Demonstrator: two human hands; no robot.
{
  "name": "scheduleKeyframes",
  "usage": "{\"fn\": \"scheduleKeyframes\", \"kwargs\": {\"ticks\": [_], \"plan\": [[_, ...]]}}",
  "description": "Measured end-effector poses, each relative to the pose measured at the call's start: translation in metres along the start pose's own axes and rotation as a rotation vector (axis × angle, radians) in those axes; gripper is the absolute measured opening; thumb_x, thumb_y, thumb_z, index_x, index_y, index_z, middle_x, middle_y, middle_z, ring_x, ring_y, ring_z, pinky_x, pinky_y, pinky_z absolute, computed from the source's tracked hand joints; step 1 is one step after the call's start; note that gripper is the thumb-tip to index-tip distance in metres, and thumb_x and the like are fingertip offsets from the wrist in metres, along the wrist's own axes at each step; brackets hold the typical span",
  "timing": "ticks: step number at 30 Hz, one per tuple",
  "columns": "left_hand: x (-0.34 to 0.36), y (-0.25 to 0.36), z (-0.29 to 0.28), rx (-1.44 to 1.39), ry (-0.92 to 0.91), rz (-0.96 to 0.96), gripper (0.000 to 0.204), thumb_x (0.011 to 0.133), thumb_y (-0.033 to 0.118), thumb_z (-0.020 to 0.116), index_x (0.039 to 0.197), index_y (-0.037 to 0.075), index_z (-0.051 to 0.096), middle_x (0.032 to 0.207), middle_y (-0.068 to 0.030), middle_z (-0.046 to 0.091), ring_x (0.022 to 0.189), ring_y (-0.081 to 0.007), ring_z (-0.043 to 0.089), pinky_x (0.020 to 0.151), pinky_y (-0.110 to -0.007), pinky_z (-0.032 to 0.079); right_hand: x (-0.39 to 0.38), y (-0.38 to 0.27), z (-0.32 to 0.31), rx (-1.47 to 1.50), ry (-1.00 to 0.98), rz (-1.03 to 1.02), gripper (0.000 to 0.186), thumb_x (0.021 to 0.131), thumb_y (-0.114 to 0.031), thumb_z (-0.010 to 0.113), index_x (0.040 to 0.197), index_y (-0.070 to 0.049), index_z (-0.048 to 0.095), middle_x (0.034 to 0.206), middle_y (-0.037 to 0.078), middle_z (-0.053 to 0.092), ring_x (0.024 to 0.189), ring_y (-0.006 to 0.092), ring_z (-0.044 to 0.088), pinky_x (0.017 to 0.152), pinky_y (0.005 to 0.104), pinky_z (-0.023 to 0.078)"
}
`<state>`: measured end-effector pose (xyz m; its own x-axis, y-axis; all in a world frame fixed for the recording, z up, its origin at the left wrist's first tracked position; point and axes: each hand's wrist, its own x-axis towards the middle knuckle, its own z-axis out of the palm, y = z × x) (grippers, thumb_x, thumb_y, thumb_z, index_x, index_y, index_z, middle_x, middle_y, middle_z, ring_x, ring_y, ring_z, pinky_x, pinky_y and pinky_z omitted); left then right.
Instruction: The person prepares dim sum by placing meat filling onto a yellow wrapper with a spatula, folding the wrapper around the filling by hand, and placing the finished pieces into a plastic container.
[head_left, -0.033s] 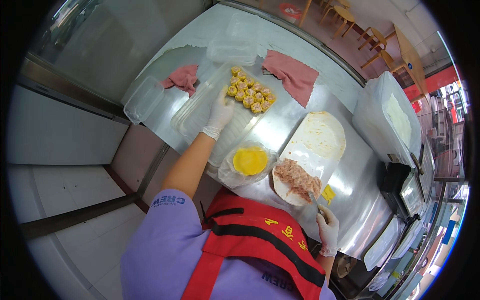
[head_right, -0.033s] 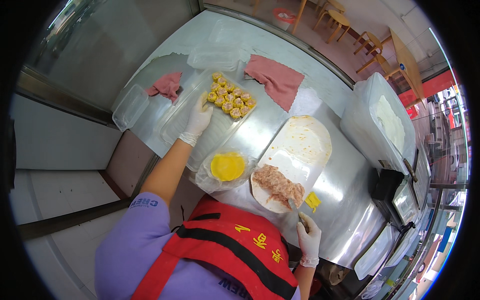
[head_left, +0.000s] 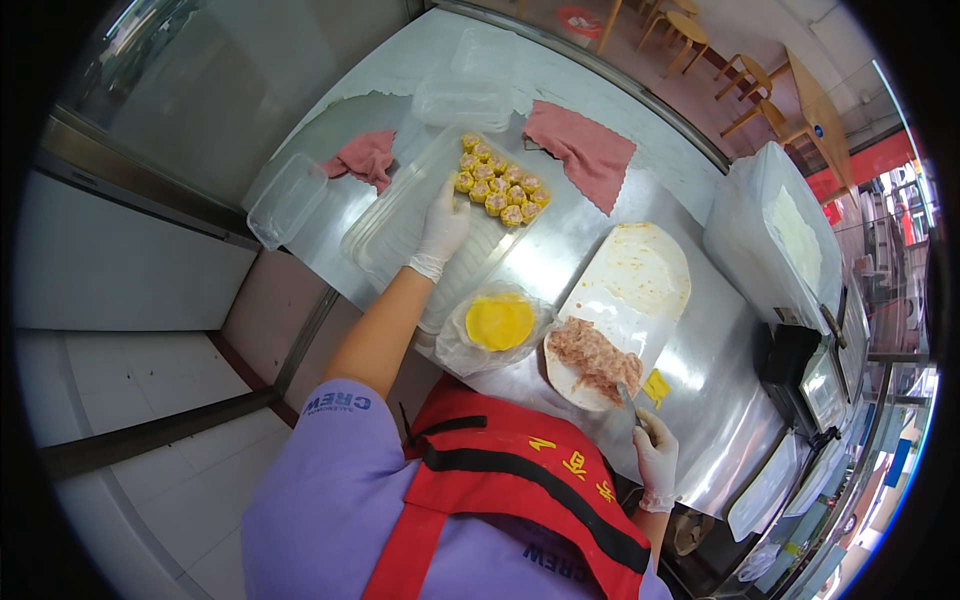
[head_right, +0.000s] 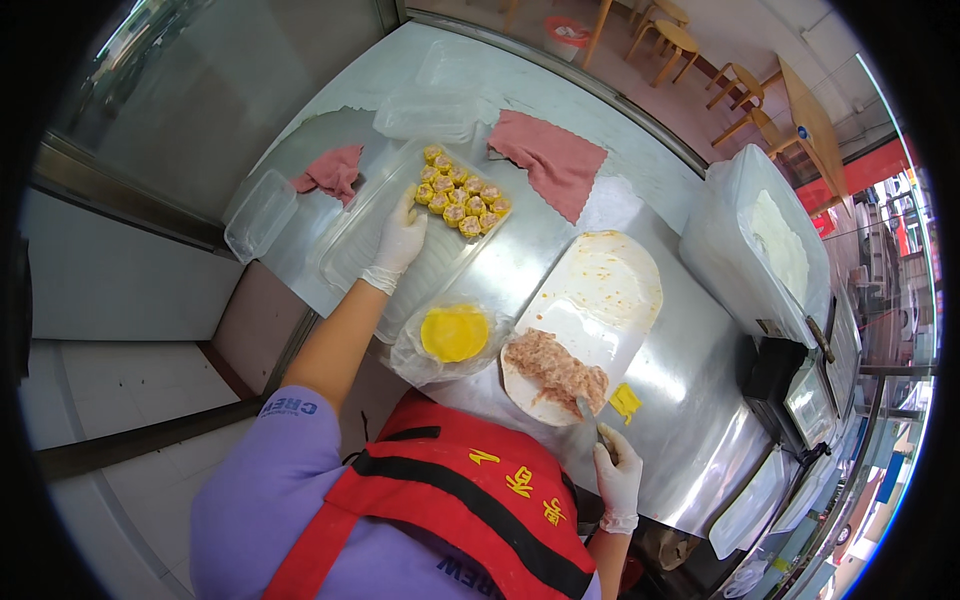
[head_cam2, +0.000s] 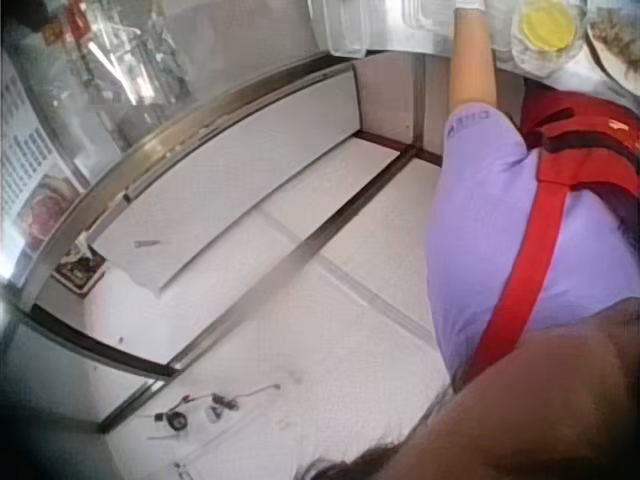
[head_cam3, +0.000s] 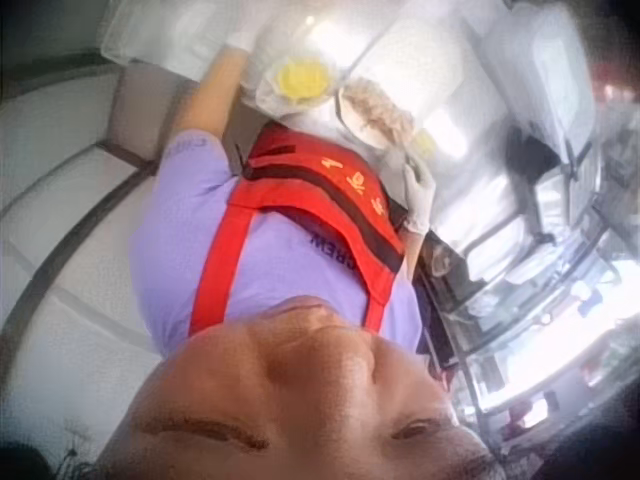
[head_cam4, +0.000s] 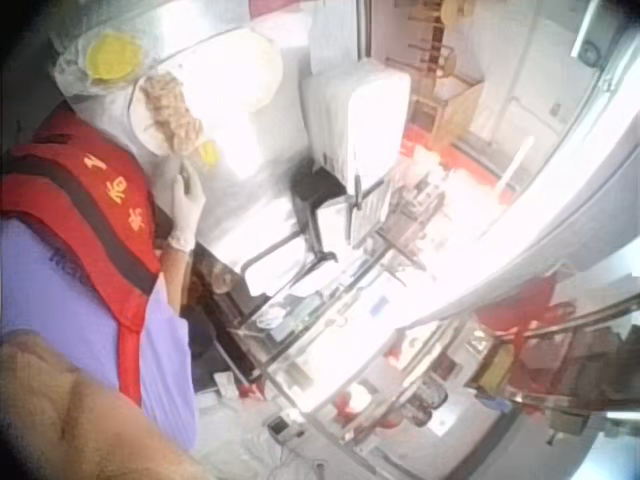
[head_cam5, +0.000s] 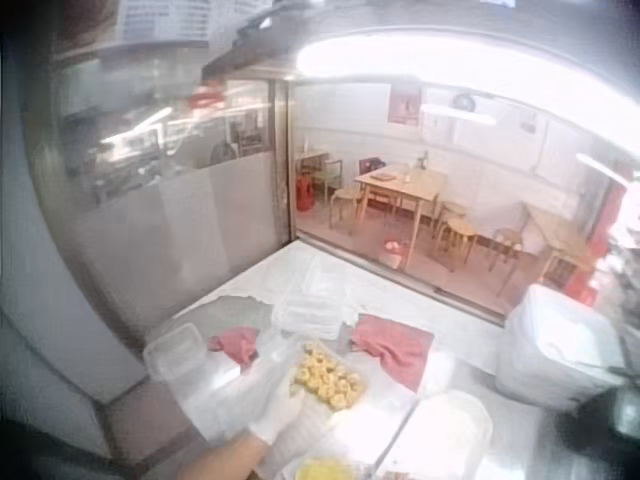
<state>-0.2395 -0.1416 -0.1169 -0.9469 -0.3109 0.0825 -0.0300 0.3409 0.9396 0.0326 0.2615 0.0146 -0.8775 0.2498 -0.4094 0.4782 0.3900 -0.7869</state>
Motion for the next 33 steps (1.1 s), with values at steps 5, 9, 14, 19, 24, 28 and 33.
{"fn": "scheduleKeyframes", "kwargs": {"ticks": [5, 9, 14, 19, 24, 28, 33], "plan": [[0.009, 0.01, 0.011, 0.217, 0.053, 0.23, 0.055, 0.084, 0.002, 0.047, 0.139, -0.001, 0.038, 0.124, -0.0274, 0.055, 0.114, -0.042, 0.053, 0.097, -0.041, 0.042, -0.003, 0.004, -0.002, 0.02, 0.01, -0.034, 0.031, 0.084, -0.002, 0.062, 0.115, 0.001, 0.065, 0.078, -0.004, 0.055, 0.068, 0.0047, 0.047, 0.06, 0.0197, 0.041], [0.01, 0.02, 0.001, 0.111, -0.052, -0.024, 0.062, 0.082, 0.0, 0.046, 0.142, -0.001, 0.031, 0.133, -0.0277, 0.048, 0.124, -0.0394, 0.046, 0.104, -0.039, 0.037, -0.011, 0.007, -0.006, 0.065, 0.036, -0.006, 0.031, 0.084, -0.001, 0.061, 0.115, 0.001, 0.065, 0.079, -0.005, 0.054, 0.068, 0.0045, 0.046, 0.061, 0.0193, 0.041], [0.018, -0.02, 0.017, 0.071, 0.037, 0.06, 0.065, 0.08, -0.002, 0.044, 0.144, 0.0, 0.029, 0.137, -0.0265, 0.046, 0.127, -0.0381, 0.044, 0.107, -0.037, 0.034, -0.017, 0.015, -0.011, 0.062, 0.032, -0.034, 0.031, 0.085, -0.001, 0.061, 0.116, 0.001, 0.064, 0.079, -0.005, 0.054, 0.069, 0.0043, 0.046, 0.062, 0.0189, 0.041], [0.008, -0.019, 0.012, 0.032, 0.106, 0.105, 0.063, 0.08, -0.002, 0.046, 0.142, 0.0, 0.033, 0.134, -0.0255, 0.048, 0.124, -0.0371, 0.047, 0.104, -0.036, 0.037, -0.015, 0.024, -0.014, 0.072, 0.02, -0.07, 0.033, 0.085, -0.001, 0.06, 0.117, 0.003, 0.063, 0.081, -0.004, 0.056, 0.071, 0.0045, 0.047, 0.064, 0.0191, 0.042], [-0.058, 0.048, -0.035, 0.011, 0.071, 0.072, 0.038, 0.082, 0.004, 0.055, 0.119, 0.0, 0.057, 0.116, -0.0193, 0.061, 0.106, -0.031, 0.059, 0.089, -0.036, 0.046, -0.016, 0.032, -0.01, 0.118, -0.001, -0.109, 0.034, 0.086, -0.003, 0.061, 0.119, 0.002, 0.062, 0.08, -0.004, 0.054, 0.071, 0.0054, 0.047, 0.066, 0.0196, 0.042], [-0.148, 0.095, -0.053, 0.16, -0.282, 0.281, 0.015, 0.083, 0.008, 0.06, 0.094, 0.0, 0.065, 0.093, -0.0137, 0.064, 0.085, -0.0295, 0.063, 0.075, -0.038, 0.049, -0.017, 0.026, 0.002, 0.116, -0.079, -0.147, 0.032, 0.086, -0.003, 0.061, 0.117, 0.001, 0.064, 0.078, -0.005, 0.052, 0.07, 0.0054, 0.046, 0.065, 0.02, 0.042], [-0.178, 0.087, -0.052, 0.524, -0.226, 0.316, 0.025, 0.085, 0.023, 0.061, 0.085, -0.001, 0.064, 0.087, -0.018, 0.062, 0.08, -0.0374, 0.06, 0.074, -0.043, 0.048, -0.009, 0.019, 0.017, 0.084, -0.158, -0.241, 0.031, 0.086, -0.004, 0.061, 0.116, -0.001, 0.065, 0.07, -0.005, 0.049, 0.065, 0.0051, 0.044, 0.059, 0.0217, 0.039]]}}
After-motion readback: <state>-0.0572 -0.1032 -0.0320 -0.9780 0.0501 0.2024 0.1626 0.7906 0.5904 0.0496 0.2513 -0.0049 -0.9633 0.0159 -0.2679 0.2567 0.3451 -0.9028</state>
